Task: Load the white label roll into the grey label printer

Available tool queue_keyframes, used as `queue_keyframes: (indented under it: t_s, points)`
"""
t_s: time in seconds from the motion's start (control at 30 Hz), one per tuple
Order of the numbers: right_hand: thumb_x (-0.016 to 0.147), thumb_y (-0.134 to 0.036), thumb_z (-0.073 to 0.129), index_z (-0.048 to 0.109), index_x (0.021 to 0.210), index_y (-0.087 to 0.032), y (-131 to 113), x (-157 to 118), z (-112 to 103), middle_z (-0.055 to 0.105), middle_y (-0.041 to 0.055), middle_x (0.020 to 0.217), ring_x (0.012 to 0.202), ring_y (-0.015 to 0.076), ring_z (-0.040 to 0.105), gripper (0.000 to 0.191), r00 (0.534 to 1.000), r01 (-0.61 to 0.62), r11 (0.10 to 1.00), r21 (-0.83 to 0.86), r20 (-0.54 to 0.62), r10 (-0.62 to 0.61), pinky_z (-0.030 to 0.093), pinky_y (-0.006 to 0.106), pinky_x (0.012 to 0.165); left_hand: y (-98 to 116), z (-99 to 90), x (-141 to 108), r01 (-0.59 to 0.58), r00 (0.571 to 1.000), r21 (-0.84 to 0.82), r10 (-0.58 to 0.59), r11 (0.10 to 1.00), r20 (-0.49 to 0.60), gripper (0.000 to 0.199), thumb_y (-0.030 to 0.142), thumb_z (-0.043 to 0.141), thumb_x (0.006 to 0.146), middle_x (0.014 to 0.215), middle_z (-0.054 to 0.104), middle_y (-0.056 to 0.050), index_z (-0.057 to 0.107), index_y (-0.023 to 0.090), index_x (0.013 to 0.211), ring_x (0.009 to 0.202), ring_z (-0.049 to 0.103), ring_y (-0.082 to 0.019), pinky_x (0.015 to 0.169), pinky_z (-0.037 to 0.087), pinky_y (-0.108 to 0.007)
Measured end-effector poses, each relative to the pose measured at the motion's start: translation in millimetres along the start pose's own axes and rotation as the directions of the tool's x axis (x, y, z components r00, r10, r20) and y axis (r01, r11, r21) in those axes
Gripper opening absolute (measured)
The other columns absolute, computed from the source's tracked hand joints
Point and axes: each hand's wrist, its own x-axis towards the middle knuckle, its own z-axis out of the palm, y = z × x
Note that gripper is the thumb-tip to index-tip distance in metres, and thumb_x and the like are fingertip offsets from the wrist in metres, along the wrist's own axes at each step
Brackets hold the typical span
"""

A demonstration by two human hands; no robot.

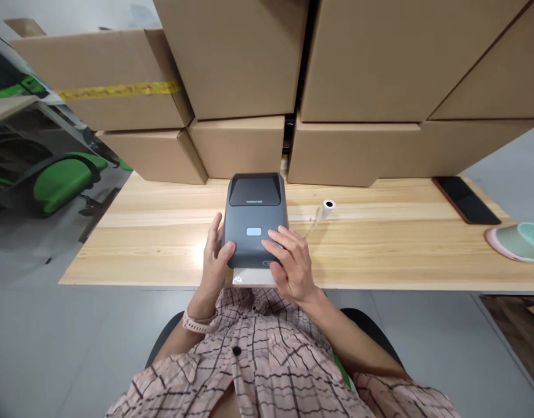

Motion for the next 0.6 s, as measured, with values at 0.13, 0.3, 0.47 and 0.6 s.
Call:
queue_keyframes:
  t_s: [0.13, 0.3, 0.47, 0.6]
  points:
    - [0.103, -0.041, 0.035, 0.066, 0.128, -0.034, 1, 1, 7, 0.071, 0.0071, 0.126, 0.128, 0.0319, 0.063, 0.040, 0.998, -0.040, 0.999, -0.036, -0.051, 0.038, 0.052, 0.059, 0.107, -1, -0.1, 2, -0.067, 0.998, 0.018, 0.067, 0.998, -0.007, 0.080, 0.057, 0.072, 0.088, 0.163, 0.044, -0.015, 0.042, 0.023, 0.154, 0.152, 0.041, -0.033, 0.126, 0.034, -0.048]
    - [0.102, -0.031, 0.041, 0.063, 0.132, -0.034, 0, 5, 6, 0.069, 0.0068, 0.129, 0.131, 0.0307, 0.059, 0.038, 0.997, 0.009, 0.999, 0.053, -0.083, -0.005, 0.048, 0.058, 0.112, 0, -7.2, -33, -0.106, 0.959, 0.182, 0.149, 0.978, -0.242, 0.044, 0.045, 0.075, 0.089, 0.129, 0.067, -0.009, 0.062, 0.025, 0.125, 0.116, 0.064, -0.023, 0.099, 0.052, -0.037]
    - [0.102, -0.031, 0.043, 0.064, 0.132, -0.031, -4, 6, 5, 0.068, 0.0084, 0.130, 0.132, 0.0321, 0.058, 0.037, 0.997, 0.002, 0.999, 0.052, -0.083, 0.003, 0.047, 0.056, 0.109, -7, -2.3, -66, 0.214, 0.970, 0.025, -0.209, 0.976, -0.127, 0.050, 0.058, 0.069, 0.087, 0.052, 0.051, 0.003, 0.059, 0.018, 0.059, 0.049, 0.044, -0.010, 0.052, 0.038, -0.024]
    - [0.105, -0.039, 0.038, 0.064, 0.137, -0.031, -7, 12, -1, 0.068, 0.0093, 0.127, 0.128, 0.0329, 0.058, 0.042, 0.999, -0.026, 1.000, -0.015, -0.024, 0.026, 0.046, 0.055, 0.107, -4, -1.5, -60, 0.350, 0.937, -0.051, -0.350, 0.935, 0.006, 0.051, 0.059, 0.079, 0.076, 0.050, 0.056, 0.002, 0.060, 0.017, 0.056, 0.044, 0.041, -0.007, 0.047, 0.031, -0.023]
